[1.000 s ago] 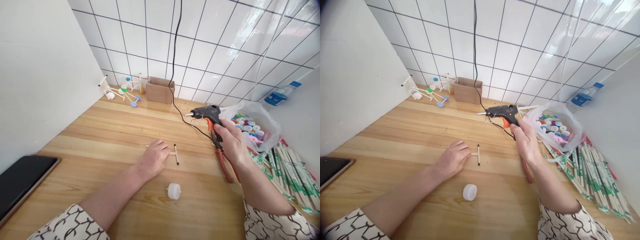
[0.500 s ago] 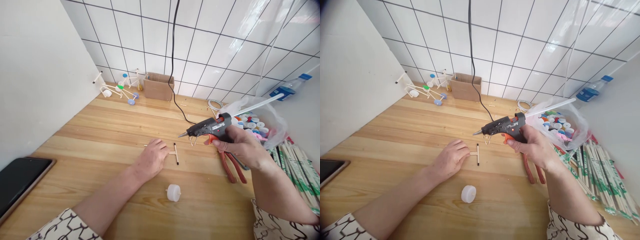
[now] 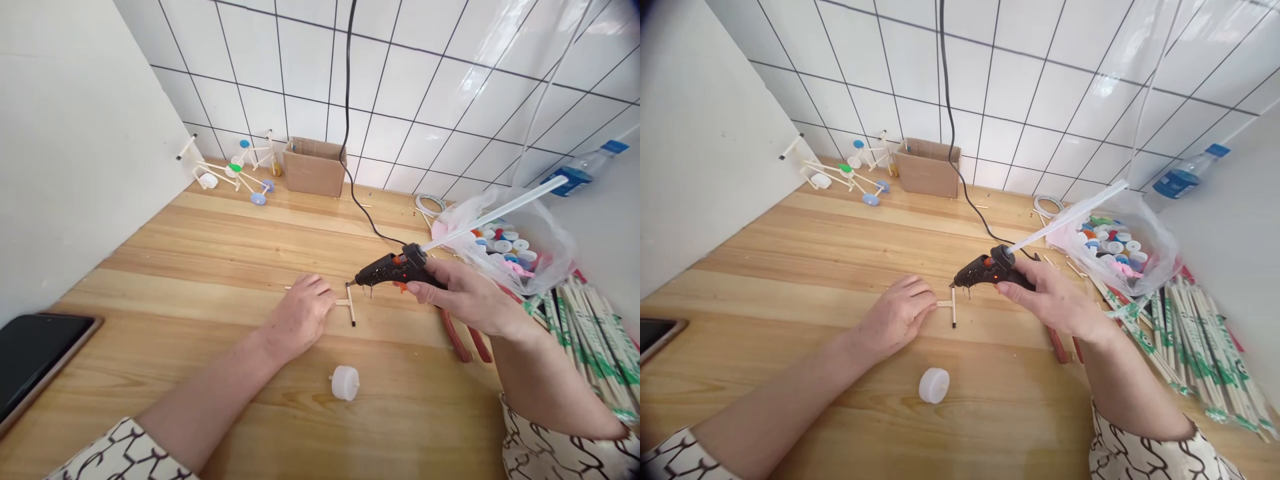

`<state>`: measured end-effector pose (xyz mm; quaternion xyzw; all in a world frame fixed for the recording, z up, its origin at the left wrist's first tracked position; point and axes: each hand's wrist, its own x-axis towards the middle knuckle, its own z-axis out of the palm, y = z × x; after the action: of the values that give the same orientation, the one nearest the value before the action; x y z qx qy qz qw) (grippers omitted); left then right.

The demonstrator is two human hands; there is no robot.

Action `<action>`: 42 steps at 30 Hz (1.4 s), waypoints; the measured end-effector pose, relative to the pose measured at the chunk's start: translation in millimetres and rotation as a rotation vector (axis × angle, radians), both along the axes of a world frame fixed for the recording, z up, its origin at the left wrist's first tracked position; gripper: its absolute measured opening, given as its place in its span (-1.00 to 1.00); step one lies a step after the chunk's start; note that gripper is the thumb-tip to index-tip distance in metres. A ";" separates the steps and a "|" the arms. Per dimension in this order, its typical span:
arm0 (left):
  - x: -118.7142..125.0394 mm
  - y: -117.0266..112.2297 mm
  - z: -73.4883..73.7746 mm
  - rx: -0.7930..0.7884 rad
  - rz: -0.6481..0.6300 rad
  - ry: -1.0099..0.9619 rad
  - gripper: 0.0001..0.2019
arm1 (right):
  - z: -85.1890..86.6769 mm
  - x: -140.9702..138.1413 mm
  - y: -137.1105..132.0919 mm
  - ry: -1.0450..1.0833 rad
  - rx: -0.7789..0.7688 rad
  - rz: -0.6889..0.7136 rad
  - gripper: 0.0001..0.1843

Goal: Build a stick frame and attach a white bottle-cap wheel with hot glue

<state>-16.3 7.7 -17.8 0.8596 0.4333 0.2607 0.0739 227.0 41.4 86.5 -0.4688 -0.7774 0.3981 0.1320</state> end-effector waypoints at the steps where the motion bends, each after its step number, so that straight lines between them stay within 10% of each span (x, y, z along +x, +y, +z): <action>1: 0.0 0.1 0.0 0.002 -0.002 -0.003 -0.77 | 1.0 -0.7 -0.9 -0.020 -0.006 -0.007 -0.68; 23: -0.9 -0.3 1.1 -0.005 -0.003 0.029 -0.76 | 4.5 -5.9 -13.0 -0.074 -0.249 -0.122 -0.67; 42: -0.5 -0.4 1.7 -0.009 0.003 0.021 -0.76 | 7.5 -17.5 -17.9 -0.199 0.039 -0.024 -0.78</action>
<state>-16.8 7.4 -16.1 0.8613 0.4364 0.2496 0.0730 209.5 23.5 94.0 -0.5126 -0.7885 0.3328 0.0681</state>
